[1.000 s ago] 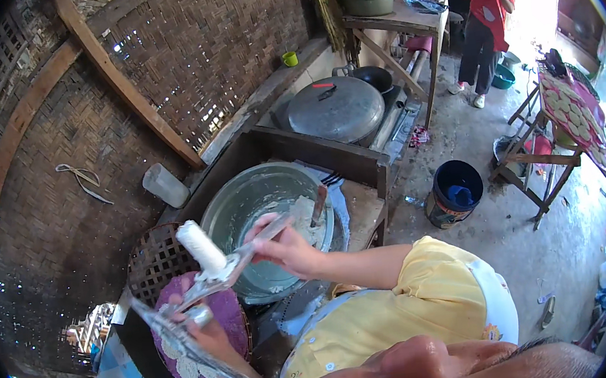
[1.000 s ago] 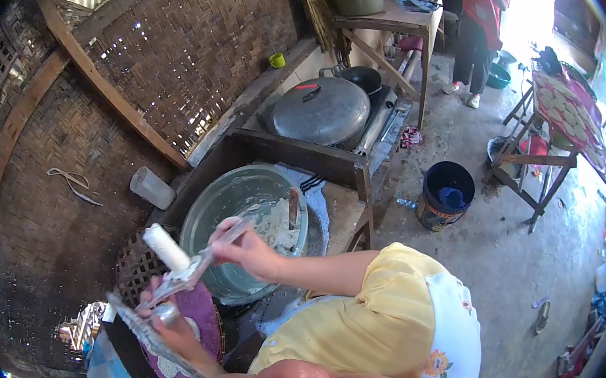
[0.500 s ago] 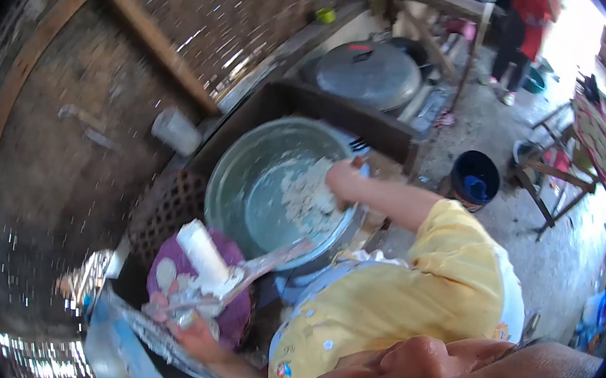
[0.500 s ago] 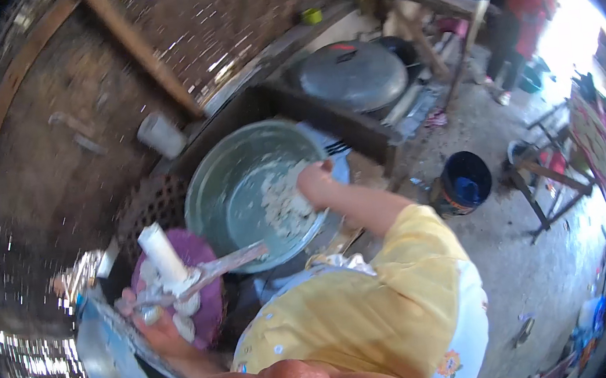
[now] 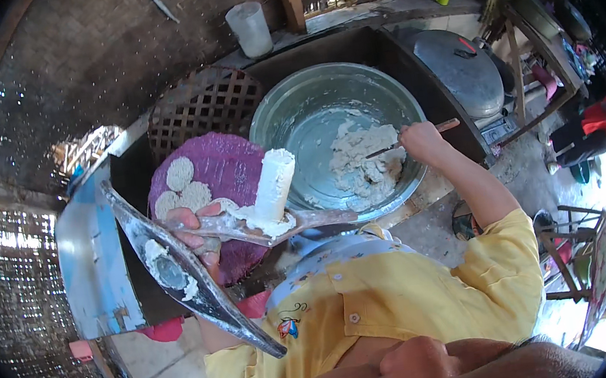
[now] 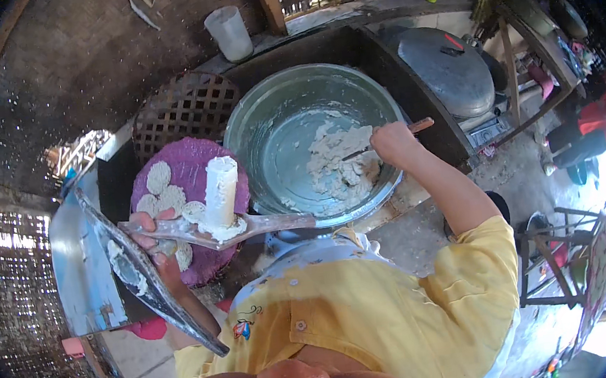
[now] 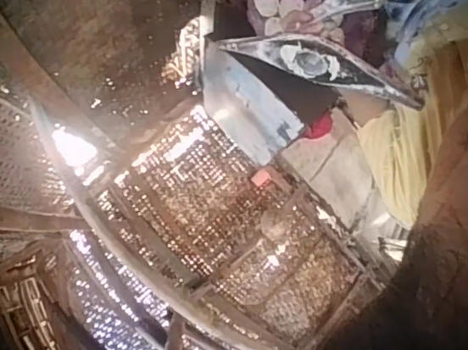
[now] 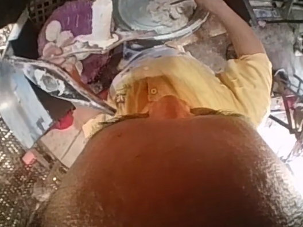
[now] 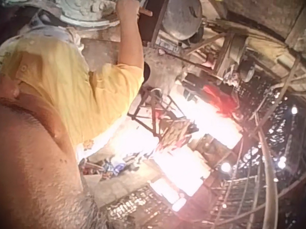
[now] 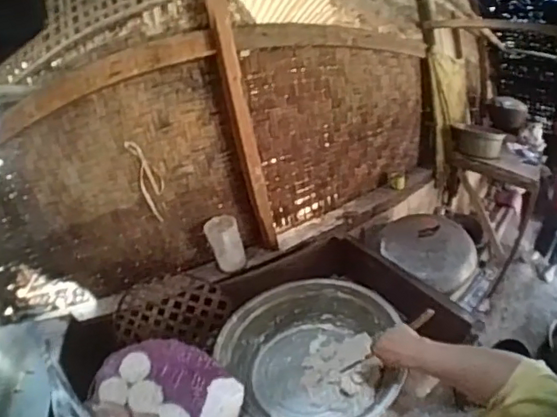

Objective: The person prepares crackers by using a spoon to scoop a dough mixture from a large bowl onto a specialized extruder tool and then pressing the mixture through a ring template onto a purple surface.

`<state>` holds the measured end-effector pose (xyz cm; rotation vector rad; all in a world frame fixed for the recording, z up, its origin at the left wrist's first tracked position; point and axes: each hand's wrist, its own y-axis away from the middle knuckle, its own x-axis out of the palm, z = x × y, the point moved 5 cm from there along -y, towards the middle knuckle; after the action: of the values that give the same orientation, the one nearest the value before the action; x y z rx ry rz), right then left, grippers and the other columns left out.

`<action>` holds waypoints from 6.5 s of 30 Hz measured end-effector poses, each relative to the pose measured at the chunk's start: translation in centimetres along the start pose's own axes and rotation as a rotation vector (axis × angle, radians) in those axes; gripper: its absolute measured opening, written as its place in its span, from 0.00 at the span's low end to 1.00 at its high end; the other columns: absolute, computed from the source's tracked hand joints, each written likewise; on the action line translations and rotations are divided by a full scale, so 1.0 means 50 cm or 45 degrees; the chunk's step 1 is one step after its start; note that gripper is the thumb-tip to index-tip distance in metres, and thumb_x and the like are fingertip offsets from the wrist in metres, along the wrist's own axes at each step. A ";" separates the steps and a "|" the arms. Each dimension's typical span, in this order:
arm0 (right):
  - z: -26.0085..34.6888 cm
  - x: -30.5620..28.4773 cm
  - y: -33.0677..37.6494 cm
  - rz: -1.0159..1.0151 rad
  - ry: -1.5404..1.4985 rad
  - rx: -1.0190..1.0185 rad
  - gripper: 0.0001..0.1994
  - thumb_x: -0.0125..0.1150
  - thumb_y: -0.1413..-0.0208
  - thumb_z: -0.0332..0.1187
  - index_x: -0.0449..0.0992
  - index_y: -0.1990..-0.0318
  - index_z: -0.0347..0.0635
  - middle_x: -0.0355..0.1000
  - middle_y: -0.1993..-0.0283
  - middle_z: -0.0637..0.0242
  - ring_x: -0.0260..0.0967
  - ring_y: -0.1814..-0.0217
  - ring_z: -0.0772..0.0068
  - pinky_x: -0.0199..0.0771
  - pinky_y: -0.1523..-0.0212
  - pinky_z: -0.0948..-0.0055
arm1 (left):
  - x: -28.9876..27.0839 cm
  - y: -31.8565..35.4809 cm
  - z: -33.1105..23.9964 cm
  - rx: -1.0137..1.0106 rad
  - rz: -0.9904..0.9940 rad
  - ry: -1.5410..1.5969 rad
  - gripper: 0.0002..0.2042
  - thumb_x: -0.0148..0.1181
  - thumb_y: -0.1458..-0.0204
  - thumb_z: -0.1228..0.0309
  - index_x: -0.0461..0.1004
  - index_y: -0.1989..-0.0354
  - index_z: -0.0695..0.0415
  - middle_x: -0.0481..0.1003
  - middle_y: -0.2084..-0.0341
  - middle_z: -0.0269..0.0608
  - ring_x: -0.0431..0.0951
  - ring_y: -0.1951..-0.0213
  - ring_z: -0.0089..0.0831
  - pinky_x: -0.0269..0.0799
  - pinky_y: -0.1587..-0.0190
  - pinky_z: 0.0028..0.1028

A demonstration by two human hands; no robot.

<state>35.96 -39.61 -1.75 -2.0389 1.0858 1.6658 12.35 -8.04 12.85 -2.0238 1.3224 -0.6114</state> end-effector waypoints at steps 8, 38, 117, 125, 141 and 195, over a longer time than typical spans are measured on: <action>0.009 0.012 -0.001 -0.042 -0.068 -0.057 0.07 0.50 0.57 0.28 0.75 0.73 0.39 0.73 0.69 0.59 0.72 0.66 0.61 0.71 0.68 0.64 | -0.073 0.013 -0.003 -0.069 -0.102 0.023 0.18 0.66 0.63 0.71 0.62 0.66 0.56 0.61 0.65 0.44 0.70 0.59 0.49 0.71 0.57 0.46; 0.615 0.227 -0.121 -0.058 -1.029 -0.436 0.07 0.47 0.56 0.33 0.71 0.73 0.42 0.69 0.72 0.56 0.68 0.67 0.58 0.67 0.64 0.57 | -0.197 0.087 -0.057 -0.037 -0.305 0.163 0.13 0.58 0.57 0.71 0.65 0.62 0.56 0.64 0.67 0.35 0.64 0.59 0.35 0.70 0.54 0.44; 0.029 0.054 0.016 0.054 -0.350 -0.102 0.06 0.56 0.65 0.30 0.76 0.77 0.39 0.73 0.74 0.58 0.72 0.69 0.57 0.72 0.73 0.62 | -0.023 0.052 0.030 -0.134 -0.183 0.091 0.13 0.59 0.61 0.74 0.66 0.64 0.57 0.64 0.68 0.37 0.65 0.62 0.34 0.70 0.56 0.38; 0.002 0.010 0.012 -0.078 -0.287 -0.146 0.07 0.50 0.57 0.32 0.72 0.73 0.41 0.70 0.77 0.59 0.71 0.71 0.55 0.70 0.74 0.58 | -0.018 0.059 0.025 -0.133 -0.193 0.087 0.14 0.59 0.61 0.75 0.66 0.65 0.57 0.64 0.69 0.37 0.65 0.62 0.34 0.70 0.56 0.37; 0.011 -0.046 -0.011 0.079 -0.258 -0.091 0.06 0.53 0.60 0.27 0.74 0.71 0.41 0.72 0.71 0.57 0.71 0.67 0.56 0.71 0.68 0.60 | -0.047 0.078 -0.024 -0.105 -0.256 -0.060 0.14 0.59 0.62 0.75 0.66 0.65 0.57 0.64 0.69 0.37 0.65 0.63 0.33 0.70 0.56 0.36; 0.034 0.014 0.004 0.251 -0.679 -0.531 0.16 0.61 0.63 0.45 0.77 0.75 0.40 0.72 0.75 0.56 0.69 0.69 0.53 0.68 0.68 0.60 | 0.000 0.008 0.068 -0.149 -0.240 -0.010 0.16 0.62 0.64 0.78 0.67 0.65 0.55 0.64 0.70 0.35 0.66 0.64 0.37 0.73 0.60 0.44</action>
<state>34.65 -38.93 -2.85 -1.5583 0.8179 2.5170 14.42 -7.29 10.23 -2.2618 1.1962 -0.6215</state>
